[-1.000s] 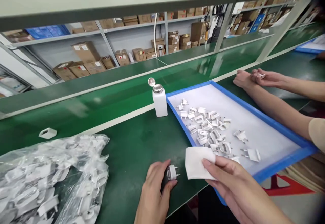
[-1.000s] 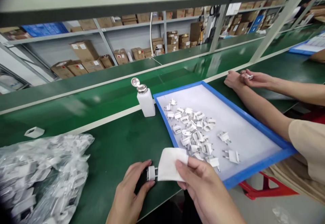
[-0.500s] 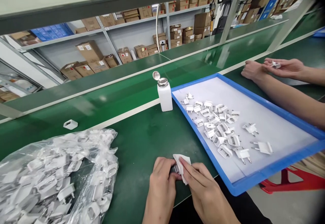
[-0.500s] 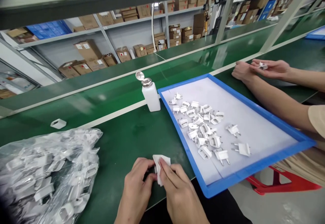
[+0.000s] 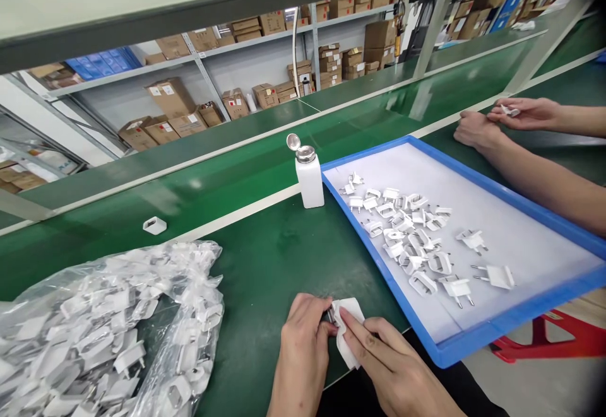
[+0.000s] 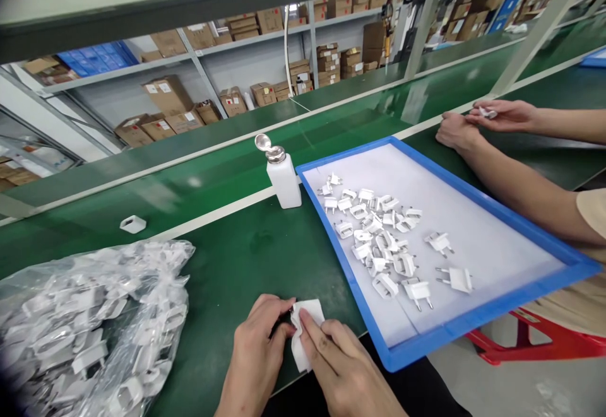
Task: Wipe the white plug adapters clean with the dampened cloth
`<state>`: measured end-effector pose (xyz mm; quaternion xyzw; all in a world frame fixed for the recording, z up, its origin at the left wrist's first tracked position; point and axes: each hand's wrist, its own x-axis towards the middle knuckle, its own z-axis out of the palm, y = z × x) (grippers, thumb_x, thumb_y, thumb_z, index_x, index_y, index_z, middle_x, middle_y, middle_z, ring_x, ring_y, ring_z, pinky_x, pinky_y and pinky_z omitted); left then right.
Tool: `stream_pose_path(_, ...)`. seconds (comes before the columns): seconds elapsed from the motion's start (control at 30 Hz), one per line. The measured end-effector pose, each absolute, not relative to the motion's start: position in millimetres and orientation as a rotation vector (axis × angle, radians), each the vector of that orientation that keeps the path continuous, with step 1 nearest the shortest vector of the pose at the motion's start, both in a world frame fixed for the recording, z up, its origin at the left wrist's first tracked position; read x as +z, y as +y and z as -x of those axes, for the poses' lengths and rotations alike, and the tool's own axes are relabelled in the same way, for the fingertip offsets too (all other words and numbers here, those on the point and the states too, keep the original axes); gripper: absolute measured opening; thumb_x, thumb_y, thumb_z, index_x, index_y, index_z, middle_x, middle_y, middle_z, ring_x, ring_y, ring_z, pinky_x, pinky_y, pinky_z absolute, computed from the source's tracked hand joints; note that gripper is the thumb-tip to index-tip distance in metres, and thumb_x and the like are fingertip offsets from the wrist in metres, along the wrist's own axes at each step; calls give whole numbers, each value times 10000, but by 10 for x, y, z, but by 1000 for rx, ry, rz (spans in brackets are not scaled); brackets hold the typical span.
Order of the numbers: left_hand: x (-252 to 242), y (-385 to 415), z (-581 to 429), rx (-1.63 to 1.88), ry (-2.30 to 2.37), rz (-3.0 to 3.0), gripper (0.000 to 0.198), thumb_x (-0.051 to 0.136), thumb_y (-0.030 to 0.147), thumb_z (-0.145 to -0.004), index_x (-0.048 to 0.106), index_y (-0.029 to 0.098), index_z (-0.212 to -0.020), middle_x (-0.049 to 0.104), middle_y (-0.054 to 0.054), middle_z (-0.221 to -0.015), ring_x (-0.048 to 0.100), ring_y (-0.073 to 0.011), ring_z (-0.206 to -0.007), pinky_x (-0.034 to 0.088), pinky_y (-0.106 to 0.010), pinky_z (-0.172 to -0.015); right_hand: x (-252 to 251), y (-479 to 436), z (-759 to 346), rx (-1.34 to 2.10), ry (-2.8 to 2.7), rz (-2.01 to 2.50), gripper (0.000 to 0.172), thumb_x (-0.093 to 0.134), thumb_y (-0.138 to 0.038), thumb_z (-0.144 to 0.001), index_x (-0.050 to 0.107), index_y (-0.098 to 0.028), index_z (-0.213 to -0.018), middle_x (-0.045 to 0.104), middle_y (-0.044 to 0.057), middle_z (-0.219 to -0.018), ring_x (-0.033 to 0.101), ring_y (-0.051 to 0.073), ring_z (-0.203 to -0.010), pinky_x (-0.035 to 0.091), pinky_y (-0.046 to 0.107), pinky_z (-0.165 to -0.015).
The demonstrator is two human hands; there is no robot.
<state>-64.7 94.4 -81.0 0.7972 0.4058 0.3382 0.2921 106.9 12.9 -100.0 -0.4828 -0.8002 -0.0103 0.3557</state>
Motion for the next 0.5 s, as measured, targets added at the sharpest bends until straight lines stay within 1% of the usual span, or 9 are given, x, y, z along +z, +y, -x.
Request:
stream_pose_path(0.07, -759, 941, 618, 909, 1099, -2118, 412, 437, -68, -786, 707, 196, -951, 692, -41, -828, 667, -184, -809, 570, -241, -654, -966, 175, -1059, 78, -2025, 1265, 746, 369, 86, -908, 303, -134, -1618, 616, 173, -1424, 620, 204, -878, 617, 325, -777)
stream_pose_path(0.17, -706, 935, 583, 873, 1135, -2095, 364, 446, -57, -769, 684, 208, -843, 667, -22, -783, 649, -182, -780, 548, -250, -669, -895, 301, -1029, 233, -1951, 1321, 668, 359, 95, -908, 437, -125, -1534, 643, 160, -1366, 594, 209, -953, 617, 336, -832)
stream_pose_path(0.3, -728, 920, 582, 853, 1153, -2045, 380, 423, -57, -791, 688, 205, -866, 670, -29, -827, 653, -171, -800, 549, -225, -665, -828, 448, -1010, 443, -1902, 1362, 566, 362, 77, -927, 563, -152, -1404, 703, 112, -1173, 572, 214, -938, 616, 359, -809)
stream_pose_path(0.37, -761, 911, 595, 851, 1164, -2047, 385, 427, -62, -791, 684, 208, -886, 668, -26, -844, 654, -170, -818, 553, -222, -674, -838, 439, -1014, 418, -1909, 1344, 550, 365, 76, -926, 567, -134, -1392, 705, 116, -1189, 572, 210, -935, 614, 352, -819)
stream_pose_path(0.43, -789, 905, 606, 841, 1178, -2063, 373, 441, -69, -783, 672, 214, -859, 654, -15, -824, 651, -172, -816, 553, -226, -676, -878, 368, -1019, 293, -1948, 1333, 553, 367, 85, -914, 548, -90, -1406, 696, 140, -1262, 578, 210, -935, 613, 340, -821)
stream_pose_path(0.5, -811, 902, 615, 845, 1184, -2077, 371, 450, -69, -788, 679, 215, -854, 653, -15, -813, 654, -177, -811, 558, -234, -671, -928, 270, -1023, 147, -1986, 1333, 533, 379, 83, -911, 557, -67, -1391, 682, 154, -1320, 590, 213, -912, 611, 335, -783)
